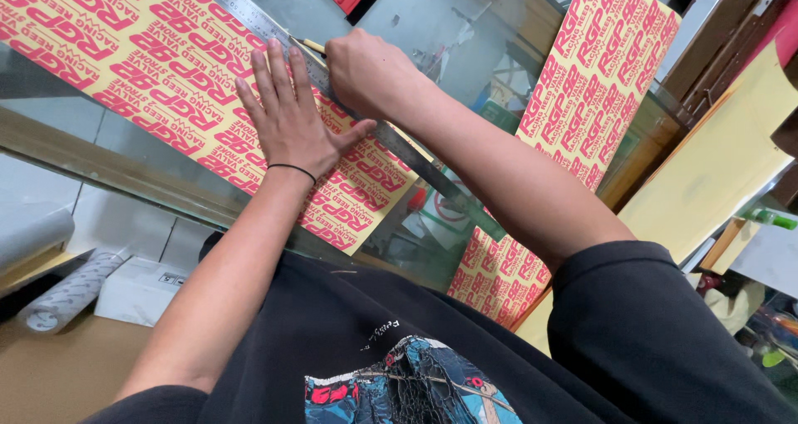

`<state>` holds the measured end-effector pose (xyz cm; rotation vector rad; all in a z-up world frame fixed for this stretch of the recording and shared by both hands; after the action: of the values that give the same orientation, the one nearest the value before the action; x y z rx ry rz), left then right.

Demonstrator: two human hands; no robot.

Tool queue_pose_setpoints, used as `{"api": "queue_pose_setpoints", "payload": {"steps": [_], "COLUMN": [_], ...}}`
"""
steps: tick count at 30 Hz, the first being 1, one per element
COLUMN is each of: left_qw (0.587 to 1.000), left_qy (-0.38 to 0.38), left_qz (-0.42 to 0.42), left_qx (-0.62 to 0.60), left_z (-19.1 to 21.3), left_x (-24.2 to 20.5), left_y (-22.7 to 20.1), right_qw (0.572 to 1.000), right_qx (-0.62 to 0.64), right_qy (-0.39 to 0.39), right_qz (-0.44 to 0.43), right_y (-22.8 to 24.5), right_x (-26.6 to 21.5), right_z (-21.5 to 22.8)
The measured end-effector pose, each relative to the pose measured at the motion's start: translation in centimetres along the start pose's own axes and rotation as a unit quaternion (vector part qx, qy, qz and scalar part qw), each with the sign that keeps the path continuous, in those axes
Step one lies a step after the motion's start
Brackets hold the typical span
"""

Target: The person uses a metal ruler and a utility knife to cut a sheet of yellow material with red text on a glass table. They align the ruler, score the material, and separate the cut piece. The person then peels the backing off the cut sheet and places it on the table.

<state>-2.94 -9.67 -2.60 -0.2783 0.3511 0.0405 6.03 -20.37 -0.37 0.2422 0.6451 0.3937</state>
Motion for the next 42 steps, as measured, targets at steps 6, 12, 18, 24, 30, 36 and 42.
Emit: {"api": "queue_pose_setpoints", "payload": {"steps": [6, 12, 18, 24, 30, 36, 42], "left_qw": [1.000, 1.000, 1.000, 1.000, 1.000, 1.000, 0.999], "left_qy": [0.008, -0.005, -0.006, -0.009, 0.000, -0.005, 0.033], "left_qz": [0.011, 0.008, 0.008, 0.006, 0.006, 0.002, 0.021], "left_qx": [-0.002, 0.012, 0.022, 0.017, 0.015, 0.006, 0.026], "left_z": [0.4, 0.1, -0.1, -0.1, 0.2, 0.3, 0.6], "left_x": [0.0, 0.0, 0.1, 0.1, 0.0, -0.1, 0.0], "left_y": [-0.2, -0.1, -0.1, -0.1, -0.3, -0.4, -0.7], "right_qw": [1.000, 1.000, 1.000, 1.000, 1.000, 1.000, 0.998], "right_qx": [0.006, -0.002, 0.000, -0.005, 0.004, 0.009, 0.053], "right_qy": [0.007, 0.003, 0.000, -0.006, 0.022, -0.010, -0.013], "right_qz": [-0.003, 0.001, 0.005, 0.007, -0.009, 0.005, 0.022], "right_y": [0.1, 0.0, -0.3, -0.4, -0.4, -0.7, -0.9], "right_x": [0.1, 0.2, 0.5, 0.6, 0.4, 0.4, -0.8], "right_z": [0.1, -0.1, -0.5, -0.6, -0.3, -0.9, -0.9]}}
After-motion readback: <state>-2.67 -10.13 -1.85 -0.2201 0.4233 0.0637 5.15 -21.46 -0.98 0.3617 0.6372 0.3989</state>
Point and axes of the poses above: each hand's wrist, its own x-axis towards the middle knuckle, its own z-axis out of the back of the hand, y = z × x, the point moved 4 cm from there along x, towards the middle knuckle, and after that the axes turned 1 degree about y, right-handed, at the moved point
